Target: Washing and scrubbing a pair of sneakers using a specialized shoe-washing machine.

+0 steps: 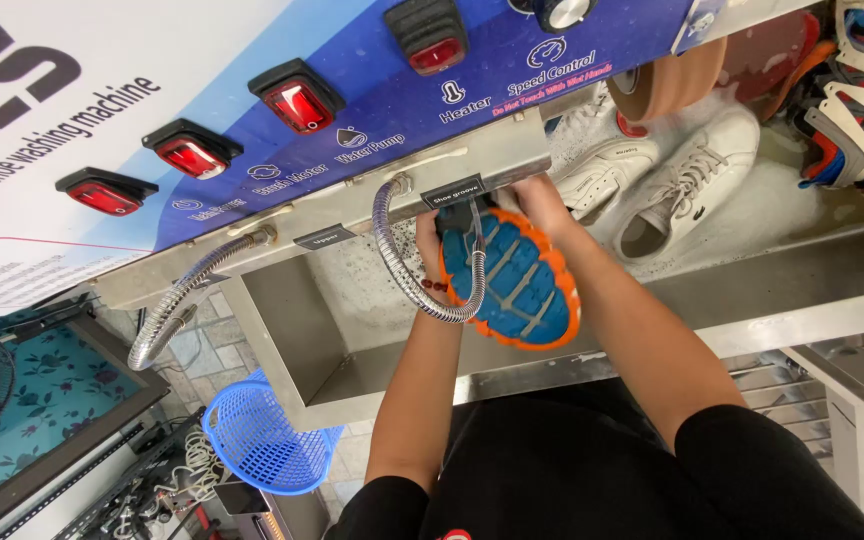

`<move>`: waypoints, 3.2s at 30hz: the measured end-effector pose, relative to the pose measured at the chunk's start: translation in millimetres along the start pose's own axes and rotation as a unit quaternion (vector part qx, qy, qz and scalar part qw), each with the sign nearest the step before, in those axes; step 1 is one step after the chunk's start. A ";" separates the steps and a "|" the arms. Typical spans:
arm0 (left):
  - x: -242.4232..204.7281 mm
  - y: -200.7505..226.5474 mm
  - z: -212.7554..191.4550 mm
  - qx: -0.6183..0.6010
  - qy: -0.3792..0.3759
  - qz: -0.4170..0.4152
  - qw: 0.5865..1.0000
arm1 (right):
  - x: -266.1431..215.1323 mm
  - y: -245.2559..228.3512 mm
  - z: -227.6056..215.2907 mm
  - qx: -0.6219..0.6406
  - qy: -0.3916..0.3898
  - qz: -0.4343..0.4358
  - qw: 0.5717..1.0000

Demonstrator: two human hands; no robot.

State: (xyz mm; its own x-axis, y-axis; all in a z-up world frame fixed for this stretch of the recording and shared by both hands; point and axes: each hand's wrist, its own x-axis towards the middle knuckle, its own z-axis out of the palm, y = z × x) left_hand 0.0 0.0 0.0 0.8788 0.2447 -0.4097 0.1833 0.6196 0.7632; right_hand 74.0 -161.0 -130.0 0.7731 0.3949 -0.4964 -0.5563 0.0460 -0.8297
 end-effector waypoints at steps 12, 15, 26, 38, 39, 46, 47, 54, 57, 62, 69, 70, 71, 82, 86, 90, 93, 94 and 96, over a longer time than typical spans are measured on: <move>101.4 -111.7 -126.5 -0.006 0.056 0.025 0.998 | -29.0 -77.7 -8.9 -0.104 0.014 -0.262 0.959; 87.9 -85.4 -86.5 -0.109 0.138 -0.023 0.984 | -1.6 -42.5 -15.9 0.160 0.009 -0.101 0.982; 77.1 -84.1 -97.7 -0.049 0.068 0.045 0.995 | -51.5 -114.3 14.8 0.209 0.053 -0.040 0.976; 58.8 -56.5 -71.7 -0.064 0.138 -0.009 0.988 | -69.4 -136.1 23.0 0.213 0.065 -0.049 0.974; 56.5 -63.5 -79.5 -0.028 0.089 0.028 0.995 | -81.5 -152.1 23.1 0.196 0.051 -0.093 0.975; 83.1 -96.7 -128.5 -0.010 0.143 0.020 0.989 | -67.2 -142.3 11.7 0.187 0.033 -0.110 0.976; 74.3 -95.0 -128.8 -0.010 0.145 0.014 0.989 | -72.2 -142.7 13.8 0.229 0.023 -0.099 0.968; 41.1 -33.8 -35.9 -0.132 0.152 -0.039 0.979 | -62.5 -99.2 15.3 0.228 0.027 -0.075 0.970; 33.4 -28.3 -30.9 -0.118 0.136 -0.022 0.983 | -65.1 -101.2 17.9 0.224 0.021 -0.073 0.972; 22.0 -32.5 -35.5 -0.024 0.107 0.033 0.993 | -76.3 -129.1 27.3 0.190 0.069 -0.021 0.979; 11.7 -3.1 -8.7 -0.126 0.159 -0.072 0.977 | -87.3 -130.0 30.4 0.036 0.044 -0.086 0.995; 9.2 -7.1 -10.7 -0.125 0.161 -0.071 0.976 | -85.6 -124.5 29.1 0.037 0.043 -0.085 0.995; 4.3 -10.8 -13.9 0.030 0.117 0.003 0.993 | -86.3 -117.7 29.0 0.139 0.053 -0.019 0.989; -27.2 -1.3 27.2 0.120 0.103 0.065 0.985 | -106.3 -86.6 8.3 0.270 -0.122 0.011 0.955; -29.6 16.0 38.7 0.022 0.088 0.050 0.995 | -101.8 -91.8 19.2 0.292 -0.123 0.024 0.948; -25.4 28.1 39.4 -0.073 0.097 0.032 0.992 | -86.0 -45.7 13.5 0.312 -0.131 0.006 0.941; -12.6 3.1 -4.2 0.342 0.072 0.166 0.922 | -106.6 -160.5 43.9 0.351 -0.035 0.145 0.924; -13.6 14.5 2.2 0.341 0.071 0.167 0.922 | -94.4 -127.6 42.2 0.351 -0.035 0.144 0.925; -8.7 37.0 17.1 0.239 0.059 0.081 0.966 | -63.0 -65.4 35.8 0.259 -0.009 0.120 0.958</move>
State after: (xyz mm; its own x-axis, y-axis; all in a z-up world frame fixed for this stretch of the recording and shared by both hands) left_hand 6.7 8.1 40.4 0.8614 0.4106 -0.2990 0.2556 0.1583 0.9537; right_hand 50.7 -156.1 -35.2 0.6008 0.4673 -0.6486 -0.7980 0.3989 -0.4518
